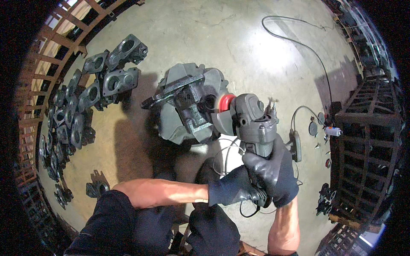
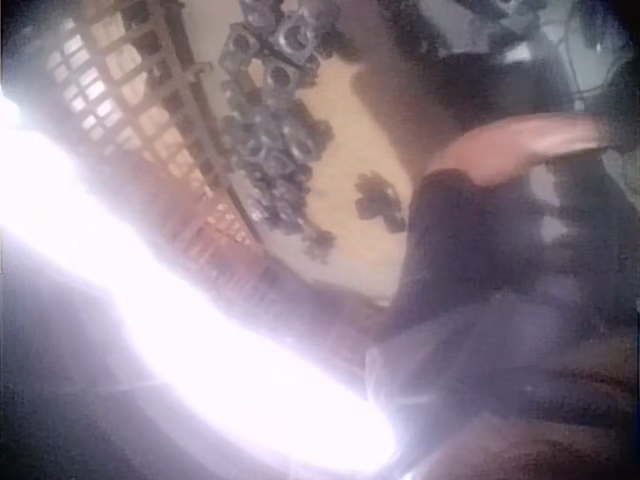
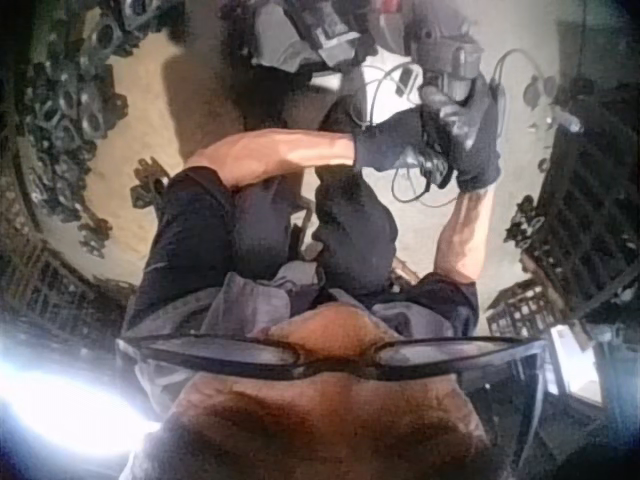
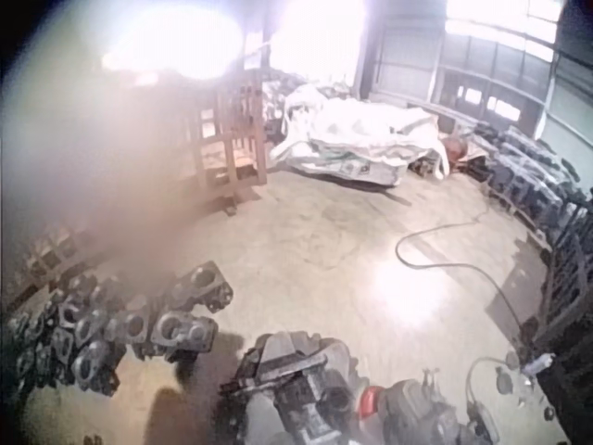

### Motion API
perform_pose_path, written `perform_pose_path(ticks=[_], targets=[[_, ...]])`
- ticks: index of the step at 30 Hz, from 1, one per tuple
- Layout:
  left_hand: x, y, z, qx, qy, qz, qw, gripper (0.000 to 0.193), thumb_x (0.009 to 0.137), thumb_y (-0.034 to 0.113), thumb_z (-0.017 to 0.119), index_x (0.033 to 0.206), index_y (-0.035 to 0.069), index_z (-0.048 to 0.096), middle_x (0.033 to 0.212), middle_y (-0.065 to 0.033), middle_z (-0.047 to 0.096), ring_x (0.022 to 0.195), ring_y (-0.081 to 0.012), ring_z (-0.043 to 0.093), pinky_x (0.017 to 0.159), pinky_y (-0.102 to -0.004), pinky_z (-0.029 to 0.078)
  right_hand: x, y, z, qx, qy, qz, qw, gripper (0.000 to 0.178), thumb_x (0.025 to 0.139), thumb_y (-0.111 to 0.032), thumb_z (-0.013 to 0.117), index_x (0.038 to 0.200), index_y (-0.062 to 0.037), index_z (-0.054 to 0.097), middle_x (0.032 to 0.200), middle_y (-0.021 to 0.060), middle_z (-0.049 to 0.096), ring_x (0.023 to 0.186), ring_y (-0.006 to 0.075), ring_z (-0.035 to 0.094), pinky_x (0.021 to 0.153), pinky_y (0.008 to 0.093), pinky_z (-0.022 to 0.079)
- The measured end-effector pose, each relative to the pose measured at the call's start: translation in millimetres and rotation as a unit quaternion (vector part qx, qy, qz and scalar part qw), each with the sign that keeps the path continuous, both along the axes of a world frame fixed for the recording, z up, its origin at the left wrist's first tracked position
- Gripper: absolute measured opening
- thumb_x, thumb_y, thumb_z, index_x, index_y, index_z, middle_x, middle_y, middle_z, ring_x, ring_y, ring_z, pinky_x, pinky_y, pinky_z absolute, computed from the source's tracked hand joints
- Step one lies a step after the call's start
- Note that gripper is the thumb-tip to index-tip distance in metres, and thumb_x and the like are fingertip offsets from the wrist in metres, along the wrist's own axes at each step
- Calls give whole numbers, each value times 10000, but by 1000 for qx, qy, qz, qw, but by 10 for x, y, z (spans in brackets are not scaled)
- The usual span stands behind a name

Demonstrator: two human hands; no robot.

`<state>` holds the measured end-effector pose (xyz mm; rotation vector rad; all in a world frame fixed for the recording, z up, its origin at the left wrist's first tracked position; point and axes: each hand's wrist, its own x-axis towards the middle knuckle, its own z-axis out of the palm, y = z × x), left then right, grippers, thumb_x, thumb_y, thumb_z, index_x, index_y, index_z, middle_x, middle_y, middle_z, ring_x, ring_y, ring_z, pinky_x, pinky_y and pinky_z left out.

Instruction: The person sits on the floor and uses a handheld angle grinder to smooth the surfaces of metal engine parts. They pick up parts from a pile, grind them, inspect them, and place them on a wooden table.

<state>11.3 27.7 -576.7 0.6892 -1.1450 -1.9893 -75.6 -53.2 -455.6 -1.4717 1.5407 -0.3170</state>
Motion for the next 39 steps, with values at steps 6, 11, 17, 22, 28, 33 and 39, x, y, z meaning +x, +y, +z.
perform_pose_path(ticks=[6, 11, 17, 22, 28, 33, 39], targets=[[-139, -34, 8, 31, 104, 106, 988, 307, 804, 92, 823, 1060, -1, 681, 1014, -105, 722, 969, -174, 660, 878, -340, 541, 38, -145, -15, -2, 97, 91, 991, 594, 679, -212, 807, 1167, 49, 591, 979, 180, 712, 875, 263, 695, 823, 372, 553], [-295, -35, -193, 167, 258, 124, 943, 408, 864, 42, 784, 1233, -20, 621, 1200, -134, 683, 1128, -198, 635, 997, -344, 518, 133, -177, -139, -82, 98, 143, 982, 508, 697, -161, 783, 1120, 58, 608, 909, 192, 709, 817, 271, 697, 788, 370, 552], [-203, -118, -25, 217, 299, 108, 923, 569, 891, 83, 771, 1372, -15, 483, 1359, -123, 599, 1255, -229, 583, 1085, -380, 490, 135, -285, -156, -63, 154, 185, 969, 579, 702, -175, 796, 1195, 36, 578, 926, 244, 718, 881, 377, 715, 791, 413, 571], [-222, -117, -145, 80, 135, 116, 981, 660, 918, 102, 744, 1461, 4, 380, 1442, -131, 531, 1325, -227, 533, 1122, -388, 474, 226, -346, -95, -63, 208, 220, 951, 575, 712, -203, 795, 1190, 18, 568, 891, 271, 713, 874, 454, 715, 764, 452, 579], [-43, -210, -4, 24, 5, 71, 997, 639, 928, 95, 730, 1458, -3, 388, 1459, -136, 513, 1346, -227, 513, 1131, -377, 458, 260, -373, -100, -77, 174, 228, 955, 550, 697, -165, 786, 1180, 16, 596, 903, 250, 722, 867, 419, 726, 762, 432, 581], [-88, -206, -77, 68, 66, 83, 992, 642, 925, 72, 726, 1461, -17, 383, 1468, -145, 500, 1356, -215, 493, 1145, -365, 438, 283, -408, -86, -67, 201, 240, 947, 630, 681, -95, 779, 1259, 55, 578, 949, 248, 728, 893, 369, 746, 794, 385, 583], [-136, -215, -60, 127, 147, 101, 976, 653, 929, 86, 730, 1470, -24, 381, 1469, -146, 497, 1348, -217, 492, 1148, -347, 424, 273, -413, -74, -68, 202, 238, 948, 657, 675, -114, 795, 1272, 53, 576, 963, 257, 726, 927, 376, 744, 799, 396, 585]])
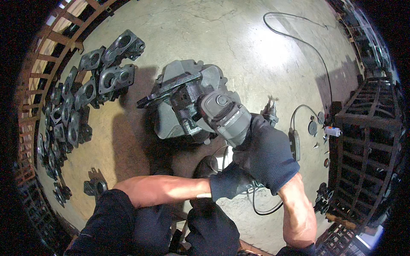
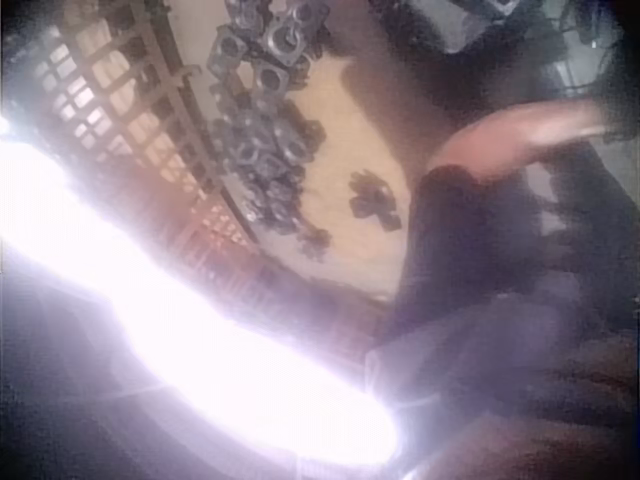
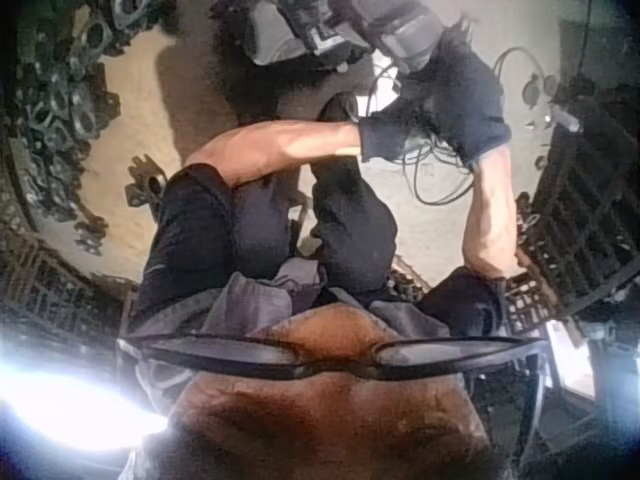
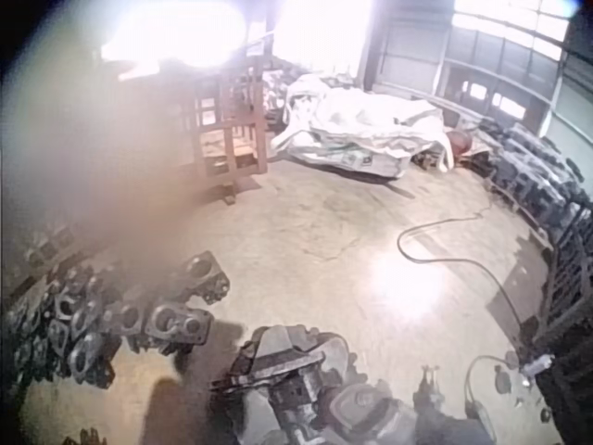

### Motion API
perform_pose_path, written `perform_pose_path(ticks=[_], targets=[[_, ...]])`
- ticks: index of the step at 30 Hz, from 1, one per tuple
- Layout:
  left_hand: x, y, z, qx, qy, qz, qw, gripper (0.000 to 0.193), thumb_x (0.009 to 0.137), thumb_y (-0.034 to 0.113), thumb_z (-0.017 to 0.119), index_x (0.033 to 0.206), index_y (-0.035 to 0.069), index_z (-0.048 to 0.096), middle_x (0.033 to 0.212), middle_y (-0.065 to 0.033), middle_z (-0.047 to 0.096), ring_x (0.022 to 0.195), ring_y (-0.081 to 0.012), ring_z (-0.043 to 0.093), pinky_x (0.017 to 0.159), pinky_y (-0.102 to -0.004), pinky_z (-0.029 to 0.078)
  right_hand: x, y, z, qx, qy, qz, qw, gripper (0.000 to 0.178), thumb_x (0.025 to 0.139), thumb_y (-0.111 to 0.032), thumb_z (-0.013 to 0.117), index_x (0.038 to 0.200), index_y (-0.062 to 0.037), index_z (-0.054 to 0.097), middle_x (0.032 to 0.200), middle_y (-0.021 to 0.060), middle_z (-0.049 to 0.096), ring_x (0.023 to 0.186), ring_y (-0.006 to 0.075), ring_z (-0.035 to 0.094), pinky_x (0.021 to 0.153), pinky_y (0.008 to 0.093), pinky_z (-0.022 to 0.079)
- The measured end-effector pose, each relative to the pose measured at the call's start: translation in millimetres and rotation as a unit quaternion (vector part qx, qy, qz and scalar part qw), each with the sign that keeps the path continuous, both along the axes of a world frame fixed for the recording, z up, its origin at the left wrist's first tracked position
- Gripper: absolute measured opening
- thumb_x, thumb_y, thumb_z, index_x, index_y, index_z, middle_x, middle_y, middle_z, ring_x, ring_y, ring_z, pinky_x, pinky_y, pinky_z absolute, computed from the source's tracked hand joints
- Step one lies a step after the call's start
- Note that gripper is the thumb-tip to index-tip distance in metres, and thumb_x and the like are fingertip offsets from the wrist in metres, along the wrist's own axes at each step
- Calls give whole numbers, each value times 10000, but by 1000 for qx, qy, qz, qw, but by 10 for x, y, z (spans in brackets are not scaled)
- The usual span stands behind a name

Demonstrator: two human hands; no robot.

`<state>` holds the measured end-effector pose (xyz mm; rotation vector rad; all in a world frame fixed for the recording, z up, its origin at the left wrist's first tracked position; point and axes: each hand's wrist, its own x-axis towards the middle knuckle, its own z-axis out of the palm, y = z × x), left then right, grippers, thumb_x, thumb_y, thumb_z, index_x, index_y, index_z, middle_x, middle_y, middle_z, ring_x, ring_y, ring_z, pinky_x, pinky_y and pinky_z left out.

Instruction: The person sits on the floor and uses a handheld angle grinder to smooth the surfaces of metal engine parts. They pick up parts from a pile, grind them, inspect them, and place them on a wooden table.

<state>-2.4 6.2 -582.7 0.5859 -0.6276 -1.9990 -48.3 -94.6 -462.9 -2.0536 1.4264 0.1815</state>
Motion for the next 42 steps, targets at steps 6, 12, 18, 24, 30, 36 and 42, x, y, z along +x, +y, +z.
perform_pose_path(ticks=[6, 12, 18, 24, 30, 36, 42], targets=[[-203, 77, -314, -56, 2, 47, 997, 647, 926, 96, 736, 1464, -25, 396, 1463, -144, 504, 1329, -221, 509, 1132, -353, 431, 90, -56, 65, 8, 32, 13, 999, 672, 669, -130, 817, 1268, 54, 577, 965, 258, 728, 925, 383, 741, 811, 396, 589], [-216, 74, -226, 21, 15, 80, 996, 585, 918, 67, 734, 1415, -29, 441, 1407, -136, 537, 1267, -212, 542, 1111, -351, 450, 64, -79, 17, -1, 39, 40, 998, 663, 676, -154, 830, 1256, 49, 581, 965, 249, 735, 930, 373, 746, 822, 395, 594], [-49, -44, 24, 97, 80, 40, 991, 579, 933, 79, 717, 1427, -28, 434, 1419, -134, 531, 1278, -203, 530, 1133, -350, 430, 21, -102, -2, -8, 40, 17, 999, 675, 641, -157, 848, 1232, 51, 595, 966, 252, 737, 918, 364, 751, 817, 391, 598], [89, -68, 8, -85, -155, -4, 984, 592, 956, 84, 695, 1460, -22, 403, 1456, -131, 510, 1334, -206, 498, 1160, -352, 409, 86, -128, 34, 14, 56, 24, 998, 673, 631, -129, 836, 1245, 29, 609, 978, 239, 741, 932, 358, 750, 828, 389, 592], [49, -82, 19, 19, -34, 9, 999, 602, 945, 102, 720, 1452, -31, 423, 1454, -142, 519, 1364, -210, 479, 1170, -357, 394, 85, -133, 37, 3, 52, 2, 999, 685, 628, -122, 833, 1258, 21, 608, 988, 234, 739, 948, 353, 747, 836, 392, 584], [-76, -66, -85, -4, -46, 18, 999, 618, 915, 99, 749, 1433, -32, 436, 1435, -145, 528, 1333, -210, 502, 1146, -354, 411, -13, -103, -2, -6, 11, 7, 1000, 669, 642, -134, 827, 1249, 31, 600, 977, 254, 728, 954, 386, 737, 822, 396, 584], [-25, -92, -129, -100, -153, 94, 979, 565, 892, 90, 763, 1377, -20, 495, 1336, -132, 587, 1219, -198, 557, 1076, -350, 452, 36, -122, 1, -29, -1, 13, 1000, 662, 640, -163, 831, 1234, 30, 611, 956, 257, 728, 923, 393, 740, 791, 403, 588]])
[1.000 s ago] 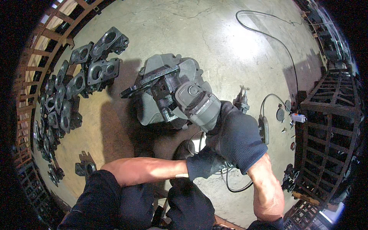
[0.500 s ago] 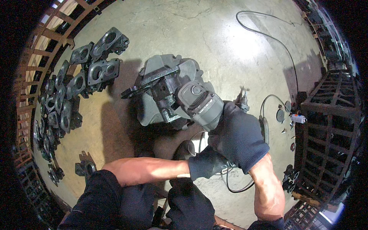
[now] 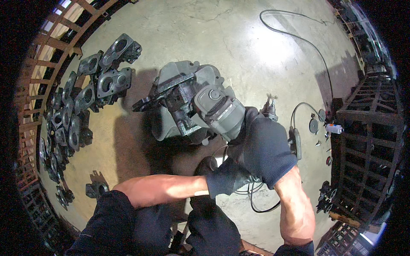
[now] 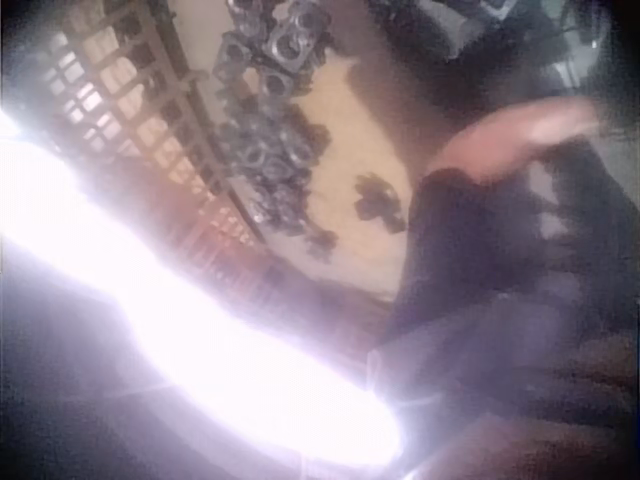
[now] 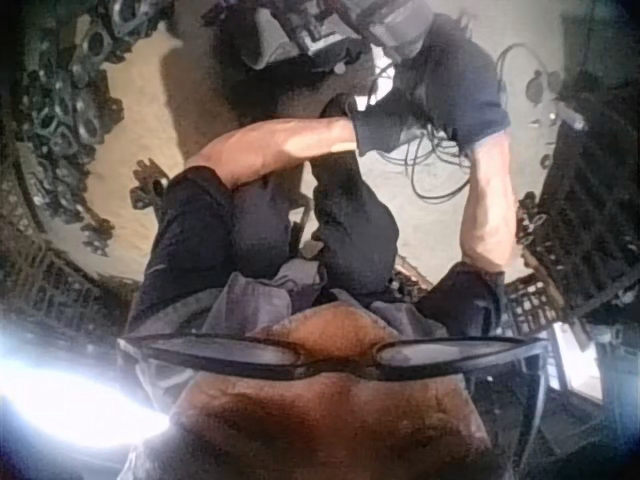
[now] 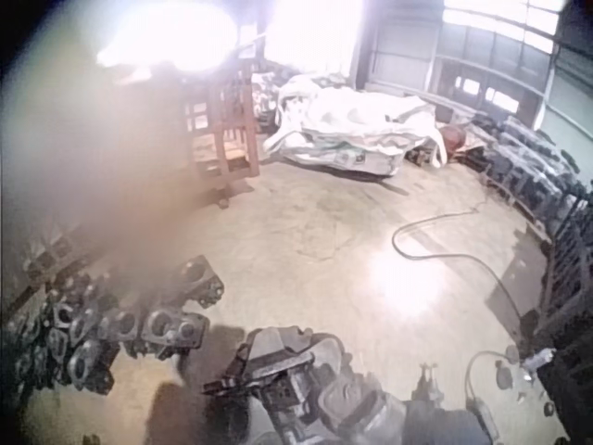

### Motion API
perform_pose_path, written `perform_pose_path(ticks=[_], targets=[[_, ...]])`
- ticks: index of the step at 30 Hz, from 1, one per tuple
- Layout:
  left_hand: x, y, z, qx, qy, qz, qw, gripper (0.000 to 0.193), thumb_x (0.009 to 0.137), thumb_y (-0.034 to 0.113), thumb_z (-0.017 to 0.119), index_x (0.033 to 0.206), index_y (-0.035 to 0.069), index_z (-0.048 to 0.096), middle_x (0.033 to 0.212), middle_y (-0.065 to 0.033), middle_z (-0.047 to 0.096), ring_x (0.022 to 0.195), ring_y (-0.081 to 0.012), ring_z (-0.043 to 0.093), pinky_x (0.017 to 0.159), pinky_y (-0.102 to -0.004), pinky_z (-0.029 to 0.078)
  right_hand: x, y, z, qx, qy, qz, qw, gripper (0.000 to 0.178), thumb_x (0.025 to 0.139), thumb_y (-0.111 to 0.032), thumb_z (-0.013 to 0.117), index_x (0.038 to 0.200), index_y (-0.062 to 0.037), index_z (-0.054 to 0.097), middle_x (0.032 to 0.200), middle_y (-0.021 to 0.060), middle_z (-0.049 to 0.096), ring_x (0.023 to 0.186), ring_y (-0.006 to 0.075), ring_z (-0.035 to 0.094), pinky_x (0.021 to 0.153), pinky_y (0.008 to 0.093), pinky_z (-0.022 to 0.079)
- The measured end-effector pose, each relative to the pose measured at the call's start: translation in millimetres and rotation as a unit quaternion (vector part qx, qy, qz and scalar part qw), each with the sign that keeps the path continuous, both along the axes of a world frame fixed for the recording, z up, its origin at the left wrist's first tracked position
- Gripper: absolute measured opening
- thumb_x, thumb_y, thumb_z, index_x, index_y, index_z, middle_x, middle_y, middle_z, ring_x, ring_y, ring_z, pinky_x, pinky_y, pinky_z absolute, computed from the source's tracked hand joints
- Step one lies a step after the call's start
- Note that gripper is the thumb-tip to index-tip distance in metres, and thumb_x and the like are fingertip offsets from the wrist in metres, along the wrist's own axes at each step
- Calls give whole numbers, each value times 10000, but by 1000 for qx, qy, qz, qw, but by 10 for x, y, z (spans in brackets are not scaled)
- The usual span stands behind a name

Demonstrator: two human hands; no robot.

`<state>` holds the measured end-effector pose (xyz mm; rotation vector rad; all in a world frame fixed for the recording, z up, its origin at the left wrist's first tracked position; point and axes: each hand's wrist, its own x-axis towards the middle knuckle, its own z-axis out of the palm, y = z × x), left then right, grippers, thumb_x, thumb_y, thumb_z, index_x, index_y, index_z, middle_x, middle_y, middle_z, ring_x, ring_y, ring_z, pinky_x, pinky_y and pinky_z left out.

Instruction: The person sits on the floor and uses a handheld angle grinder to smooth the surfaces of metal engine parts. They pick up parts from a pile, grind them, inspect them, and place them on a wooden table.

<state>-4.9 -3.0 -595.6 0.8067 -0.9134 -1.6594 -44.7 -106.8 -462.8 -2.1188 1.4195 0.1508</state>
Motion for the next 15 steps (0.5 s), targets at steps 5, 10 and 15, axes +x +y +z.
perform_pose_path(ticks=[5, 10, 15], targets=[[-37, 8, 13, 68, 113, -21, 991, 519, 864, 76, 781, 1311, -22, 537, 1280, -126, 610, 1172, -194, 572, 1047, -353, 465, 5, -34, -15, 9, 27, -9, 1000, 611, 646, -157, 823, 1193, 41, 635, 916, 246, 732, 886, 369, 750, 782, 393, 589], [-38, 41, 32, 19, -10, -31, 999, 573, 874, 99, 792, 1352, -21, 501, 1334, -122, 589, 1233, -197, 551, 1076, -346, 450, -53, 20, -42, 6, 6, -24, 1000, 575, 653, -148, 813, 1163, 51, 637, 893, 251, 729, 880, 364, 750, 774, 391, 586], [75, 0, 97, 52, 35, -65, 996, 628, 891, 96, 775, 1404, -22, 432, 1395, -131, 537, 1291, -207, 513, 1117, -350, 421, -15, 2, -51, 0, 4, -2, 1000, 547, 652, -160, 817, 1127, 44, 638, 883, 265, 720, 875, 397, 740, 764, 405, 583]])
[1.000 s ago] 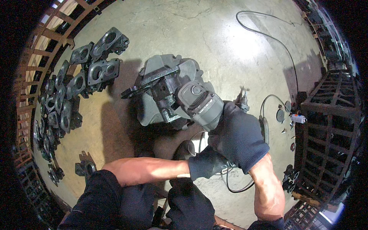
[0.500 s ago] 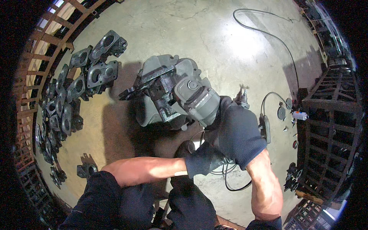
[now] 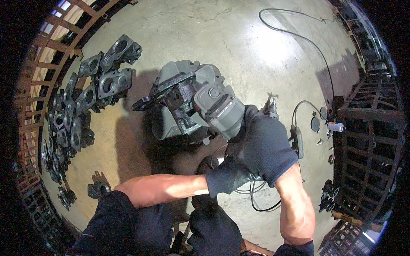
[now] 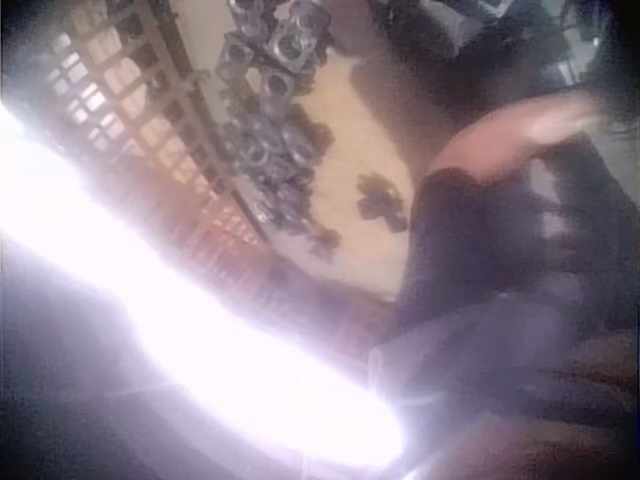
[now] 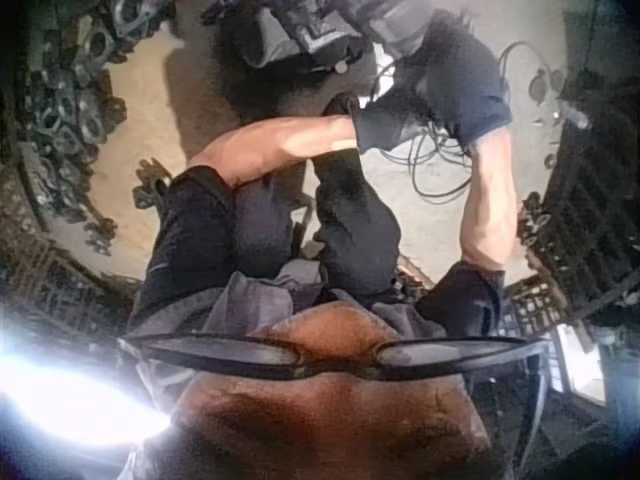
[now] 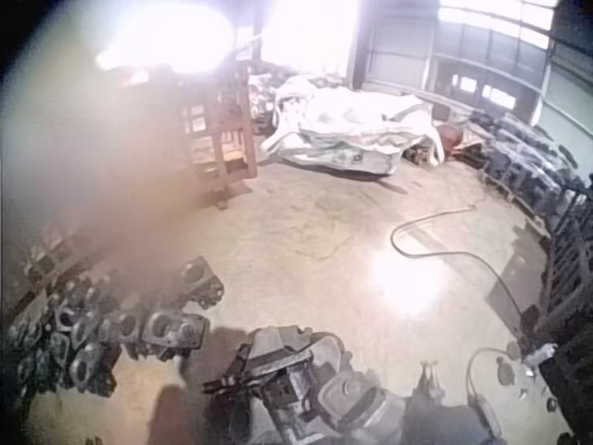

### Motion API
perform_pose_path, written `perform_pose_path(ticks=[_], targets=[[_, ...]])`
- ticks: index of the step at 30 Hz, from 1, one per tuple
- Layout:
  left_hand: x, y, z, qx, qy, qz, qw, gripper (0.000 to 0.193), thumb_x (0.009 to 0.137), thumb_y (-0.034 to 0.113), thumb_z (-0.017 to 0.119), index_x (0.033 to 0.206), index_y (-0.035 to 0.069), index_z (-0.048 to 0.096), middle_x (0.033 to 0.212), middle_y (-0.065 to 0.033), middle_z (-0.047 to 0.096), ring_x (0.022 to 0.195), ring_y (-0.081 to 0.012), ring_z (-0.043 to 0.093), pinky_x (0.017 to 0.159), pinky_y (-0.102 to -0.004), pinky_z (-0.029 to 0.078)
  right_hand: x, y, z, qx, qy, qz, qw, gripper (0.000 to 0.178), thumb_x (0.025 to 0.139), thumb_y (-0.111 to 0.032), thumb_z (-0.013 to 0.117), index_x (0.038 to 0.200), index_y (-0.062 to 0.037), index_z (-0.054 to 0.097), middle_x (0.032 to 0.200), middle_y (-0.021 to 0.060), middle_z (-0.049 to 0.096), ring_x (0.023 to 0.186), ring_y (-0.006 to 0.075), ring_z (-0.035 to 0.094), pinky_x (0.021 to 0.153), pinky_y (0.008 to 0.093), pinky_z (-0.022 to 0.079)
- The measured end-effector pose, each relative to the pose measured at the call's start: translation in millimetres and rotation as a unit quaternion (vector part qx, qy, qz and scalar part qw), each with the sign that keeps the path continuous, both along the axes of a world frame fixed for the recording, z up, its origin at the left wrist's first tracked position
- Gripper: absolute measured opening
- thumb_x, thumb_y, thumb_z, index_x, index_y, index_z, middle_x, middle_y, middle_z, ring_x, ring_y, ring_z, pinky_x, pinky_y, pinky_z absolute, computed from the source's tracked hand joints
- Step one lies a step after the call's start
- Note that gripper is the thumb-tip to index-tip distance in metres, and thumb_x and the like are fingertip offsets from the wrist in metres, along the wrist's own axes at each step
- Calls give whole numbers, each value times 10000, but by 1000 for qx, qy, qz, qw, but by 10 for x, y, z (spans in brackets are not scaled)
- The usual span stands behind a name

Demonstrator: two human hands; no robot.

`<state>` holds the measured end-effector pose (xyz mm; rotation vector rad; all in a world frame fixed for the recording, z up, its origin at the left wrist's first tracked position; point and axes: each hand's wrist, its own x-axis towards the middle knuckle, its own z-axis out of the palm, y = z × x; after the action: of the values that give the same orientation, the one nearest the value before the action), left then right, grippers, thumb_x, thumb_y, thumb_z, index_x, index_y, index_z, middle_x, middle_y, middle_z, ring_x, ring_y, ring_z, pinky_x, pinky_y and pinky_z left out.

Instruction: The person sits on the floor and uses a handheld angle grinder to smooth the surfaces of metal engine parts. They pick up parts from a pile, grind them, inspect them, and place them on a wooden table.

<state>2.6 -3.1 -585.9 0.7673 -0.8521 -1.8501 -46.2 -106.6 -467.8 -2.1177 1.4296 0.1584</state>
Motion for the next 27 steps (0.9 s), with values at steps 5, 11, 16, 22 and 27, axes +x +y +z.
perform_pose_path(ticks=[5, 11, 16, 22, 27], targets=[[66, 41, 119, 11, 3, -24, 1000, 685, 909, 92, 757, 1456, -23, 363, 1456, -139, 484, 1350, -217, 476, 1159, -355, 393, 51, 70, 95, 14, 37, 12, 999, 565, 638, -196, 835, 1110, 41, 633, 888, 275, 714, 876, 418, 730, 755, 411, 585], [61, 73, 274, 97, 64, -46, 992, 754, 930, 89, 737, 1518, -25, 280, 1529, -149, 422, 1419, -229, 430, 1209, -361, 359, 23, 130, 103, 1, 42, 13, 999, 598, 617, -207, 848, 1115, 41, 629, 898, 272, 715, 874, 424, 727, 749, 412, 588], [120, 79, 253, 124, 155, -89, 976, 609, 1039, 92, 570, 1533, -23, 233, 1571, -162, 366, 1448, -236, 389, 1241, -366, 324, 22, 129, 141, 7, 57, 15, 998, 590, 648, -157, 803, 1169, 48, 620, 872, 267, 711, 843, 418, 726, 736, 424, 585], [-75, 208, -56, 41, 171, -29, 984, 524, 989, 146, 672, 1433, -32, 457, 1521, -146, 474, 1379, -245, 469, 1205, -366, 360, 30, 128, 44, -27, 32, 41, 998, 430, 692, -213, 784, 1024, -6, 606, 797, 240, 703, 763, 440, 711, 695, 478, 582], [-51, 117, 165, 55, 91, -70, 992, 630, 962, 126, 697, 1485, -12, 375, 1511, -153, 465, 1397, -232, 455, 1191, -361, 377, -114, 166, 74, -37, 23, 34, 998, 458, 698, -233, 778, 1050, 7, 610, 812, 247, 710, 767, 430, 717, 712, 470, 585]])
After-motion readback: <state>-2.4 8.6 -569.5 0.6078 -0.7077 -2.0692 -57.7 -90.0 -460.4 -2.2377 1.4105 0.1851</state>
